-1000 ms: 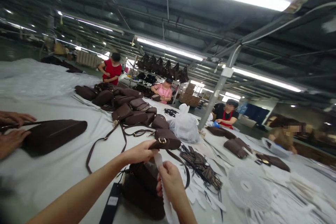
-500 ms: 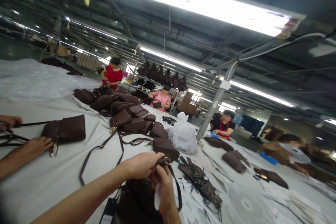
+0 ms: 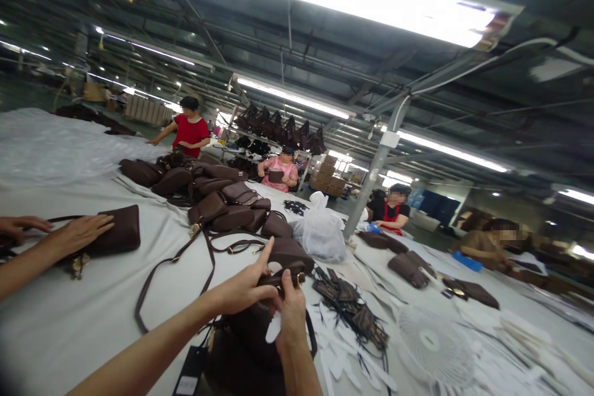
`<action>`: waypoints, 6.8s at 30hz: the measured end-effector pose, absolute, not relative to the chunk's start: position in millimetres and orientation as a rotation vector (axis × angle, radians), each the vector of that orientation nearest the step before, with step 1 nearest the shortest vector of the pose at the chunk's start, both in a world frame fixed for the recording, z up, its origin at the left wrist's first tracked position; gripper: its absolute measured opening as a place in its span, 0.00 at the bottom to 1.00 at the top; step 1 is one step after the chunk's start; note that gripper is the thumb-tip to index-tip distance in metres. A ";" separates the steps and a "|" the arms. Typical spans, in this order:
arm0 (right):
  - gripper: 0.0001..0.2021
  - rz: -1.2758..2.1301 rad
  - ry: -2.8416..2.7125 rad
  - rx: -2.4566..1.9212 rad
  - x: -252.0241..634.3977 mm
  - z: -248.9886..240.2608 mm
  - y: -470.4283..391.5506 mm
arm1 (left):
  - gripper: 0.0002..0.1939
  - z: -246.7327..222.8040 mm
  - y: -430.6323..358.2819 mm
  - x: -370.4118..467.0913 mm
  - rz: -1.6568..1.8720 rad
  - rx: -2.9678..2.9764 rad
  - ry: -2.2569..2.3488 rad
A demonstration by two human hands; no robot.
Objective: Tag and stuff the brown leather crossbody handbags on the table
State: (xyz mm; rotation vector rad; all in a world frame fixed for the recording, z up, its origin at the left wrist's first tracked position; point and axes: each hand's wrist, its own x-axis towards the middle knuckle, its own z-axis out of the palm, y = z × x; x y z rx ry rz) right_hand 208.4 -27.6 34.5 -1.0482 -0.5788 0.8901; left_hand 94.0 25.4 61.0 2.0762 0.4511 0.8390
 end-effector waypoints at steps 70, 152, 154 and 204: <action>0.12 0.971 -1.078 -1.630 257.2 76.7 -66.9 | 0.12 33.7 -1.0 115.4 1.061 2.265 0.642; 0.23 0.666 -1.946 -1.754 257.0 143.0 -53.4 | 0.30 88.7 39.7 85.8 0.735 2.393 0.117; 0.18 0.744 -2.039 -1.797 258.2 141.6 -54.2 | 0.33 87.3 40.3 88.4 0.739 2.421 0.162; 0.13 0.955 -2.077 -1.736 306.1 84.7 -62.1 | 0.09 34.1 -14.2 159.4 -0.011 2.844 0.656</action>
